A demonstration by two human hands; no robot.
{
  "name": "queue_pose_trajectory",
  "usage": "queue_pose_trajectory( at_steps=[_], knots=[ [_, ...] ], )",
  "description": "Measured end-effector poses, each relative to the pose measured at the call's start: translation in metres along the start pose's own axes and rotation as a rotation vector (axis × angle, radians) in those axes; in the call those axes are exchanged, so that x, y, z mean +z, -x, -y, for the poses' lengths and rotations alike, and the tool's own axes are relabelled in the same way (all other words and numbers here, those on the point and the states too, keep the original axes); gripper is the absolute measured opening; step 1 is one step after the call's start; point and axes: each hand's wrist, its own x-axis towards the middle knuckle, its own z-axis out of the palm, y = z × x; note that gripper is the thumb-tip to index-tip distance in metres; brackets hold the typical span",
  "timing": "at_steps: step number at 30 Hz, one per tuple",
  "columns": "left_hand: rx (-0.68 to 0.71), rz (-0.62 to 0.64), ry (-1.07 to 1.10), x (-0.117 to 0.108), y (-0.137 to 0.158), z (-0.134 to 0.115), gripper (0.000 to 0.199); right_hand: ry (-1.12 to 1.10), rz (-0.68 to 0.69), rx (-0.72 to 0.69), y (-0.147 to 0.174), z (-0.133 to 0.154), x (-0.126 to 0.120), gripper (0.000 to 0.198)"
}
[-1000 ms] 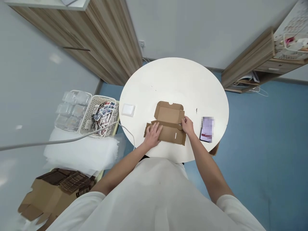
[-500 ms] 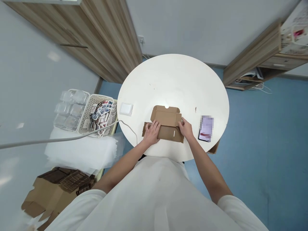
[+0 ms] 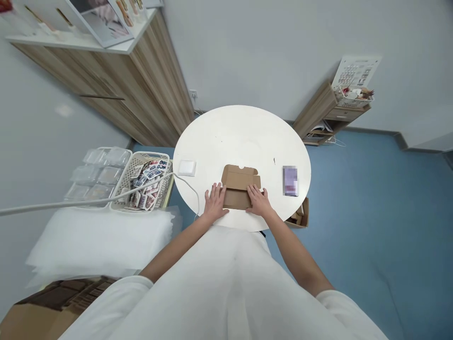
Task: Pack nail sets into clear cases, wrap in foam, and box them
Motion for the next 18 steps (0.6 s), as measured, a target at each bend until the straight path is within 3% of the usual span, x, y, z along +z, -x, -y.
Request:
queue_pose_trajectory(
  at_steps=[2,4,8,12,18],
  knots=[
    [-0.181,-0.019,0.089,0.003,0.012,0.017,0.102,-0.003,0.0,0.023,0.001,0.004,0.003,0.102],
    [-0.318,0.01,0.233,0.007,0.019,0.033,0.095,-0.006,0.002,0.043,0.003,0.008,0.007,0.102],
    [-0.276,0.011,0.474,0.013,0.012,0.048,0.063,-0.023,0.012,0.066,0.007,0.017,0.013,0.105],
    [-0.359,-0.003,0.606,0.011,0.0,0.044,0.042,-0.03,0.005,0.108,0.009,0.027,0.018,0.106],
    [-0.338,0.021,0.669,0.0,0.002,0.03,0.039,-0.043,-0.014,0.118,0.007,0.038,0.021,0.107]
  ],
)
